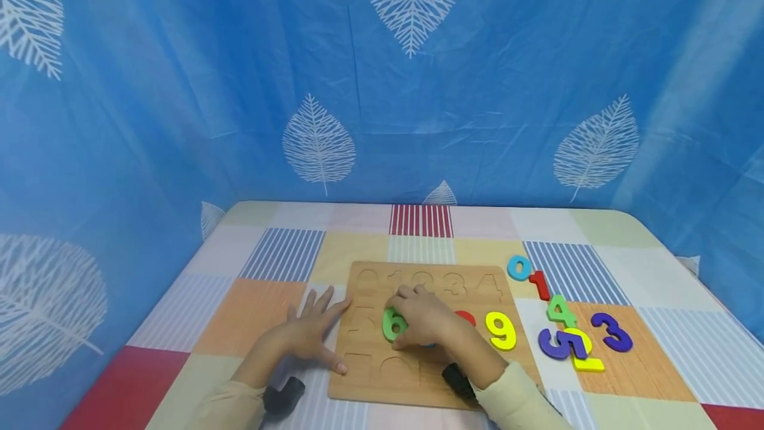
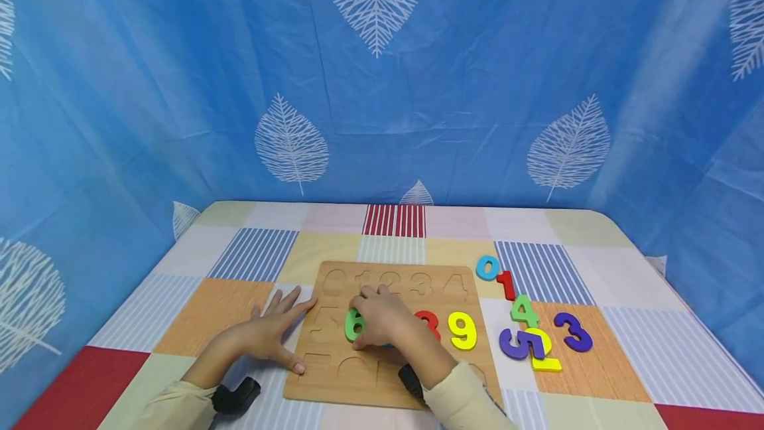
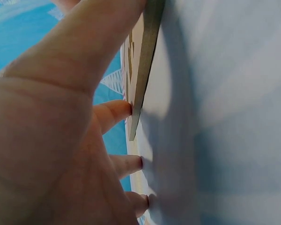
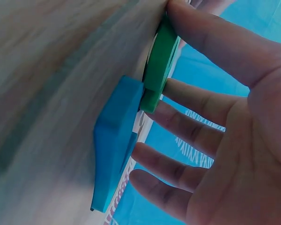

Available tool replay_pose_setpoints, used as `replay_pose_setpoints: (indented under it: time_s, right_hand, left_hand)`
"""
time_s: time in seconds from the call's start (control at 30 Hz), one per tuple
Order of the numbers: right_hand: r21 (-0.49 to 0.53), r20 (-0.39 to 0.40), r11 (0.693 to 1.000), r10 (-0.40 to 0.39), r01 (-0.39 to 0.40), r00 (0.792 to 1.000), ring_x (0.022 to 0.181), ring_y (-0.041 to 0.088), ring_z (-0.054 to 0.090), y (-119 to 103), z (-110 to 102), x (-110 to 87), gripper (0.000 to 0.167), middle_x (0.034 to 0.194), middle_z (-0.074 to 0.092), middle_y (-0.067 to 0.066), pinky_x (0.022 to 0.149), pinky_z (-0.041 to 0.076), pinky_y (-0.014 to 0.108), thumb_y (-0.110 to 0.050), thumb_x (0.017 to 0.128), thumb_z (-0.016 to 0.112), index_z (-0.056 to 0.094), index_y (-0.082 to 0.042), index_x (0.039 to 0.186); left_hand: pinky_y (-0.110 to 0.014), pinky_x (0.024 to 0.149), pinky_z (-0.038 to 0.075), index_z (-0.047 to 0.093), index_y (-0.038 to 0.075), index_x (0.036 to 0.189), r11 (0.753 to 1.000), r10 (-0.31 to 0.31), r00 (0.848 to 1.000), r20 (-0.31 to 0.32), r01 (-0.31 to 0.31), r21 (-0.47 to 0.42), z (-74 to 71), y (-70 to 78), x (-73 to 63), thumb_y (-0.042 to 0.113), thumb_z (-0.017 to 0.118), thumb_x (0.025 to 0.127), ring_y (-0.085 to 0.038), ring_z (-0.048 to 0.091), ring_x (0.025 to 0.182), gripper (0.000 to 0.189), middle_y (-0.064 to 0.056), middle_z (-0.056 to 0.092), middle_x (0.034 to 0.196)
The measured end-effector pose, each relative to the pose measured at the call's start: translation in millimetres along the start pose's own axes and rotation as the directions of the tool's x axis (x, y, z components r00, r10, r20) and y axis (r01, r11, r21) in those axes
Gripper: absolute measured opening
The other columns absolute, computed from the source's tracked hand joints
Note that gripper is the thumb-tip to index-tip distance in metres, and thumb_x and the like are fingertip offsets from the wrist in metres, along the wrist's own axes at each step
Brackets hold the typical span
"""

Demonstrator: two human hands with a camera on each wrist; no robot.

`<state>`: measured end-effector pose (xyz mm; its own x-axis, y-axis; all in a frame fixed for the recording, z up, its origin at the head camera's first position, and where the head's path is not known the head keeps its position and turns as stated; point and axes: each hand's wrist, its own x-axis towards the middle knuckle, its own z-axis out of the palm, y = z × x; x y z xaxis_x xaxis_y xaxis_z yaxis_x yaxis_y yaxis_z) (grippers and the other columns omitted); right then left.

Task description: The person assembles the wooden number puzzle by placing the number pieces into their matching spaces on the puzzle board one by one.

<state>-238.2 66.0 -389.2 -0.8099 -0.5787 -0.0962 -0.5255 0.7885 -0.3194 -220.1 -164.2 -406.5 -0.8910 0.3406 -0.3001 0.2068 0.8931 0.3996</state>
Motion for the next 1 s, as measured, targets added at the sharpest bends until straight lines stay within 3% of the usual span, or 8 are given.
replay_pose_setpoints:
  time_s: [0.63, 1.0]
  right_hand:
    - [-0.048, -0.007, 0.999, -0.026, 0.026, 1.000, 0.088, 0.013, 0.041, 4, -1, -2.8, 0.056, 0.100, 0.050, -0.004, 0.069, 0.039, 0.024, -0.035, 0.065, 0.080, 0.060, -0.017, 0.114]
    - [-0.046, -0.040, 0.997, 0.053, -0.054, 0.998, 0.097, 0.020, 0.045, 30, -6, -18.7, 0.071, 0.117, 0.052, 0.003, 0.079, 0.044, 0.035, -0.040, 0.066, 0.078, 0.053, -0.013, 0.127]
  left_hand:
    - [-0.077, 0.093, -0.004, 0.024, 0.015, 0.145, 0.998, 0.057, 0.997, -0.044, -0.058, -0.016, 2.0, -5.5, -0.7, 0.055, 0.078, 0.054, -0.055, -0.004, 0.133, 0.112, -0.027, 0.007, 0.150]
    - [-0.078, 0.091, -0.004, 0.024, 0.013, 0.144, 0.997, 0.075, 0.996, -0.047, -0.075, 0.000, 5.4, -3.0, 2.6, 0.057, 0.077, 0.054, -0.056, -0.003, 0.131, 0.114, -0.029, 0.007, 0.149]
